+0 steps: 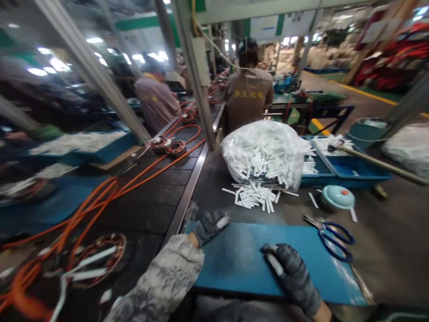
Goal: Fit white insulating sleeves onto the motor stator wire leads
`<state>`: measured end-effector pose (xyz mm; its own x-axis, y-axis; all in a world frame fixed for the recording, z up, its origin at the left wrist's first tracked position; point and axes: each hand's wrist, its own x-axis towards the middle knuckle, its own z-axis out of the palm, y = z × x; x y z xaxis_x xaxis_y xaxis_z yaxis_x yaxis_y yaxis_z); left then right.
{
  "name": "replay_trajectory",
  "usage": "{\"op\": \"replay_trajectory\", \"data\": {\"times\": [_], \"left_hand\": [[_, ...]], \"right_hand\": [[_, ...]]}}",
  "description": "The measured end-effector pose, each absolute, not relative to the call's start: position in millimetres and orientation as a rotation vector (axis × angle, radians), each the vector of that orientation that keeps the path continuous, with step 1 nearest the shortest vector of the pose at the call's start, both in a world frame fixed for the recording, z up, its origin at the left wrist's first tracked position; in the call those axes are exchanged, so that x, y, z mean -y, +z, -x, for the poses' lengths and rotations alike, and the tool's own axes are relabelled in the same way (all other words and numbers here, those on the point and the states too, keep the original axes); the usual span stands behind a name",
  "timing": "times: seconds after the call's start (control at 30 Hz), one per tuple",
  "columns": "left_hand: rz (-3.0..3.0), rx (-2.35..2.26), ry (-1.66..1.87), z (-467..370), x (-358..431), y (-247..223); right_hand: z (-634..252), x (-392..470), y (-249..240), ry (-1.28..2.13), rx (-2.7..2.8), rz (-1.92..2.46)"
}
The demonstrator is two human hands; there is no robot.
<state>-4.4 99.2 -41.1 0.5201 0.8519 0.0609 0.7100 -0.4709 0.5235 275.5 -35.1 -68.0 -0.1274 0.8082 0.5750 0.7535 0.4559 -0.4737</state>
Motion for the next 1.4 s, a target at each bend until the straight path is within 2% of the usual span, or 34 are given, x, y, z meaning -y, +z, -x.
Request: {"op": "replay_trajectory", "data": {"times": [0.5, 1.13, 1.4], "left_hand": [[-2.132, -1.429, 0.554, 0, -104, -60], [-2.230, -1.417, 0.427, -8, -102, -48], [-2.176, -1.394, 0.481, -5, -95, -43]], "right_hand": [[-271, 37, -65, 0.132, 1.873, 1.374], [-281, 38, -68, 0.143, 1.922, 1.366], [-283, 37, -66, 0.127, 1.957, 1.336]]}}
